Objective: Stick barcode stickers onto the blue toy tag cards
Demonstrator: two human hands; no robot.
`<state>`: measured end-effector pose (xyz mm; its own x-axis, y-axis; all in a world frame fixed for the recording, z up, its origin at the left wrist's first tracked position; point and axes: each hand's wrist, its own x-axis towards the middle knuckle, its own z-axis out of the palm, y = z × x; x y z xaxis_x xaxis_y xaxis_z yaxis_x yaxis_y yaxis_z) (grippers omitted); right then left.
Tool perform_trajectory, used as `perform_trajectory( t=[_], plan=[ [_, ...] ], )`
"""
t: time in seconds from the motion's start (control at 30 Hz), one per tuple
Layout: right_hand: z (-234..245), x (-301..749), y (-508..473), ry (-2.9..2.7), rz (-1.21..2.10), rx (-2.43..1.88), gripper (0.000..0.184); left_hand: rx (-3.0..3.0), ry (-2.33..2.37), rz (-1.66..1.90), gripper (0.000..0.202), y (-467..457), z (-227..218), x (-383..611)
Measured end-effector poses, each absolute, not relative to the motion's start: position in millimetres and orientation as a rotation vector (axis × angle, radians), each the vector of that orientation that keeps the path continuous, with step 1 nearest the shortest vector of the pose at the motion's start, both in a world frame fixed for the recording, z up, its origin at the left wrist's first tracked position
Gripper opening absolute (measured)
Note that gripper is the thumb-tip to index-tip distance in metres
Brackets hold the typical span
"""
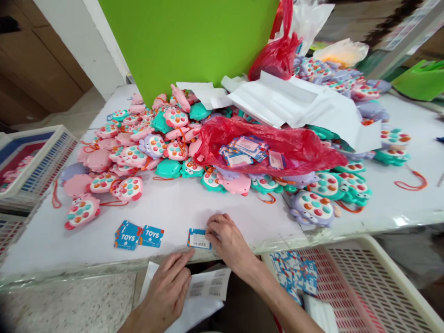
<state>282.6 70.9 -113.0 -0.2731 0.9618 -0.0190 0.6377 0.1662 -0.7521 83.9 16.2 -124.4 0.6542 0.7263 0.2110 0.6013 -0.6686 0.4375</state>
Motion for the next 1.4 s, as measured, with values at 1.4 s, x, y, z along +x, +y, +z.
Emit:
perform_trajectory(
  t=[1.4],
  plan=[
    [-137, 290, 69, -2.041, 0.124, -1.857, 0.042, 2.589, 1.132, 0.352, 0.023, 18, -124, 93]
  ],
)
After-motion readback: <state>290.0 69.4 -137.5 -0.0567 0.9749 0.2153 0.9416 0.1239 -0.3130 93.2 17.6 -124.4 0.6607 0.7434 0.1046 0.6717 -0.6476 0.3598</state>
